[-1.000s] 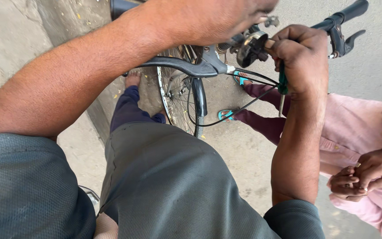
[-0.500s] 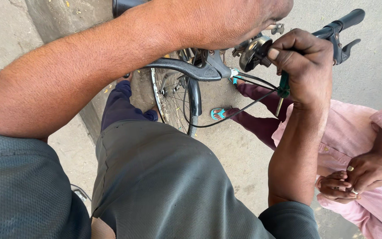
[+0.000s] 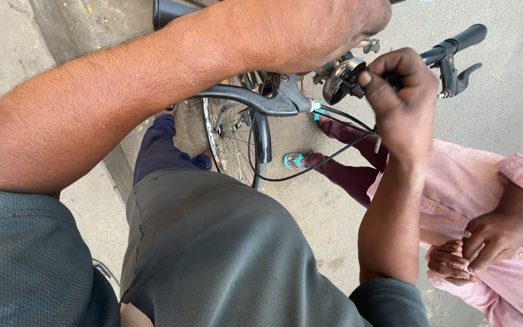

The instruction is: The person dips a cloth in a metal bowl of soapy water and wipes a bicycle bell and handlebar area. They then use a screwdriver and a multi-tool to loosen, remove, and reposition the bell on the handlebar, tightening it back in place.

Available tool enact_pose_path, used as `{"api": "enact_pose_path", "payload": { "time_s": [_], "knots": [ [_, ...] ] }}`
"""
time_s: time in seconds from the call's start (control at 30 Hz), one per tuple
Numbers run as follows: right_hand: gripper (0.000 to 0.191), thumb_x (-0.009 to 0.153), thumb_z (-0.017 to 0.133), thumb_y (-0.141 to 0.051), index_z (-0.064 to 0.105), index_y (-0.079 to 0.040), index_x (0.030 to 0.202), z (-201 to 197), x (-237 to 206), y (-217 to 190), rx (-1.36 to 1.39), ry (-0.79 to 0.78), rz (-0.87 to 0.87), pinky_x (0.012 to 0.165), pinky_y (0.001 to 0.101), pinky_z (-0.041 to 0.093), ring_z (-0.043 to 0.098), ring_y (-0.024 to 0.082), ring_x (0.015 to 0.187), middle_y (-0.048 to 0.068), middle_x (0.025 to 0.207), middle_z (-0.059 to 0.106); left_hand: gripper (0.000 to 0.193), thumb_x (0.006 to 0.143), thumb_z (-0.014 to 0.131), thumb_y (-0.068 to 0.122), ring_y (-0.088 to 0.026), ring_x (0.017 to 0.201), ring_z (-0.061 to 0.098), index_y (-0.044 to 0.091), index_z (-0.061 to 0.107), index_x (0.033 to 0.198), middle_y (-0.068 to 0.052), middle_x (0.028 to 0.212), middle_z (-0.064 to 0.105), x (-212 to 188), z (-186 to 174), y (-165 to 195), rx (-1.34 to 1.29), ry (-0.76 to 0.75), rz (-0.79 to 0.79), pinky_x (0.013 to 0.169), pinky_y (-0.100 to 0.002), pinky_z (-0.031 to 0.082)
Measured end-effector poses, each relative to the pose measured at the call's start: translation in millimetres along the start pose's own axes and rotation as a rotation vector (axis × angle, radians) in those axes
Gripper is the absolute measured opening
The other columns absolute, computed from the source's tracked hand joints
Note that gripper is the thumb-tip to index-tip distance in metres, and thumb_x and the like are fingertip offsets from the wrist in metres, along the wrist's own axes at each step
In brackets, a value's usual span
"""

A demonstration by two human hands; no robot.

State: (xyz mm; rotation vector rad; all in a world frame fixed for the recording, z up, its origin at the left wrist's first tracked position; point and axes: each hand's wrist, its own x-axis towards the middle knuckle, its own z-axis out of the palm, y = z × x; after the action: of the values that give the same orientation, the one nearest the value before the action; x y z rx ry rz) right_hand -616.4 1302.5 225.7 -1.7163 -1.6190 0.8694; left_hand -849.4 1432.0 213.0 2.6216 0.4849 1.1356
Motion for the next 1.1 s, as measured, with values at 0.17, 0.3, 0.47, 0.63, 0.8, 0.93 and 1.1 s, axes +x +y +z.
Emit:
{"api": "enact_pose_path", "payload": {
  "time_s": [0.17,0.3,0.47,0.63,0.8,0.93,1.1],
  "knots": [
    [0.021,0.101,0.074,0.005,0.062,-0.003,0.116,5,-18,-8,-0.208,-0.003,-0.172,0.075,0.0234,0.048,0.056,0.008,0.082,0.002,0.097,0.062,0.017,0.096,0.074,0.025,-0.028,0.062,0.070,0.009,0.073,0.090,-0.012,0.071,0.070,-1,2,0,-0.062,-0.053,-0.047,0.050,-0.042,0.052],
    [0.045,0.087,0.081,0.001,0.062,-0.002,0.128,8,-24,-20,-0.353,-0.021,-0.168,0.074,0.0286,0.049,0.056,0.012,0.083,0.004,0.106,0.064,0.017,0.099,0.074,0.027,-0.024,0.063,0.071,0.011,0.073,0.092,-0.009,0.072,0.070,-3,3,0,-0.006,-0.003,0.008,0.050,-0.038,0.053],
    [0.054,0.083,0.094,-0.013,0.066,-0.004,0.128,8,-18,-30,-0.485,0.000,-0.234,0.072,0.0322,0.050,0.059,0.019,0.083,0.008,0.104,0.062,0.016,0.101,0.073,0.027,-0.023,0.063,0.071,0.012,0.073,0.094,-0.008,0.073,0.071,-3,2,0,0.056,-0.021,-0.008,0.049,-0.038,0.053],
    [0.054,0.083,0.099,-0.025,0.066,-0.005,0.121,6,-15,-38,-0.637,0.005,-0.260,0.071,0.0335,0.056,0.066,0.021,0.087,0.009,0.105,0.063,0.018,0.100,0.073,0.028,-0.024,0.060,0.070,0.010,0.074,0.096,-0.010,0.072,0.071,-1,4,2,0.068,-0.081,-0.050,0.046,-0.039,0.053],
    [0.043,0.084,0.094,-0.013,0.066,-0.003,0.116,0,-14,-40,-0.691,-0.023,-0.288,0.070,0.0343,0.056,0.065,0.023,0.087,0.011,0.106,0.063,0.016,0.101,0.073,0.028,-0.023,0.065,0.072,0.012,0.074,0.096,-0.007,0.075,0.072,-1,5,1,0.046,-0.010,-0.004,0.051,-0.038,0.054],
    [0.035,0.089,0.088,-0.006,0.062,-0.003,0.111,5,-15,-37,-0.499,-0.004,-0.189,0.073,0.0336,0.054,0.063,0.020,0.084,0.009,0.106,0.063,0.016,0.101,0.073,0.027,-0.024,0.063,0.071,0.011,0.074,0.096,-0.008,0.074,0.071,-2,6,0,0.016,-0.030,-0.030,0.050,-0.039,0.053],
    [0.035,0.091,0.086,-0.004,0.062,-0.003,0.116,6,-15,-36,-0.569,-0.029,-0.259,0.076,0.0338,0.056,0.066,0.020,0.087,0.010,0.109,0.066,0.017,0.102,0.073,0.027,-0.024,0.063,0.071,0.012,0.074,0.096,-0.008,0.073,0.071,-2,7,-1,0.034,-0.015,-0.008,0.050,-0.039,0.053]
  ]
}}
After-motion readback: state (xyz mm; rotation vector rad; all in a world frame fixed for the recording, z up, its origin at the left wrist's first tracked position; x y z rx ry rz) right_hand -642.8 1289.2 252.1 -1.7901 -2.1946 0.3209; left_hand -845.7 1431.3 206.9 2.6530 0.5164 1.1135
